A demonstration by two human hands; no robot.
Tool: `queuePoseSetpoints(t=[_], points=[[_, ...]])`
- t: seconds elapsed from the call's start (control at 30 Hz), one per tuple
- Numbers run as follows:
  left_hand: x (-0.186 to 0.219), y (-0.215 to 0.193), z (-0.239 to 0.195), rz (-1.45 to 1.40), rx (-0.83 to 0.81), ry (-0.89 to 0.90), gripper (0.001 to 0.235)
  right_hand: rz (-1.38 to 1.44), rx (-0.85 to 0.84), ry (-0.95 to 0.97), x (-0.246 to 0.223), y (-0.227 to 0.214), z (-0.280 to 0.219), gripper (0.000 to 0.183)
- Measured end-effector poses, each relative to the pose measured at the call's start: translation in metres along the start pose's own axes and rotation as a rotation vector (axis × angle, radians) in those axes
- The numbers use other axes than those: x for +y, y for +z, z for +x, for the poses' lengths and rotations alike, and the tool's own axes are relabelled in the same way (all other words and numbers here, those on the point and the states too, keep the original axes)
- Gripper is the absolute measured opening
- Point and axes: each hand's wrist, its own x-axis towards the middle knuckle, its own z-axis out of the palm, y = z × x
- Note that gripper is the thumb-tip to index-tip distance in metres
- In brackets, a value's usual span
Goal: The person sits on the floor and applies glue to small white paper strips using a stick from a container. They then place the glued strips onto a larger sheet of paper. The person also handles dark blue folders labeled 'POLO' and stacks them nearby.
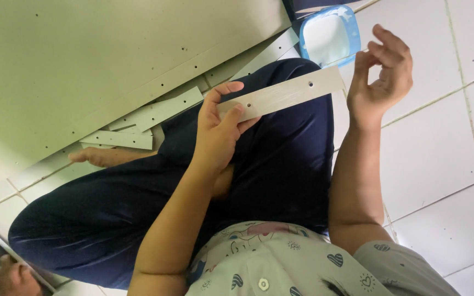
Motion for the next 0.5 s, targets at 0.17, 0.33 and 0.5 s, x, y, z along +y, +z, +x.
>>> queuePoseSetpoints(t=[0.17,0.33,0.5], points=[[0.015,-0.018,-0.013,-0.112,-0.022,0.084,0.029,0.1,-0.098,-0.265,-0.042,0.011,0.022,0.011],[0.02,-0.049,-0.022,-0.237,-0.048,0.173,0.033,0.209,-0.098,-0.323,-0.061,0.029,0.028,0.024],[0.033,-0.082,-0.031,-0.322,-0.074,0.321,0.034,0.29,-0.104,-0.4,-0.088,0.057,0.041,0.027]])
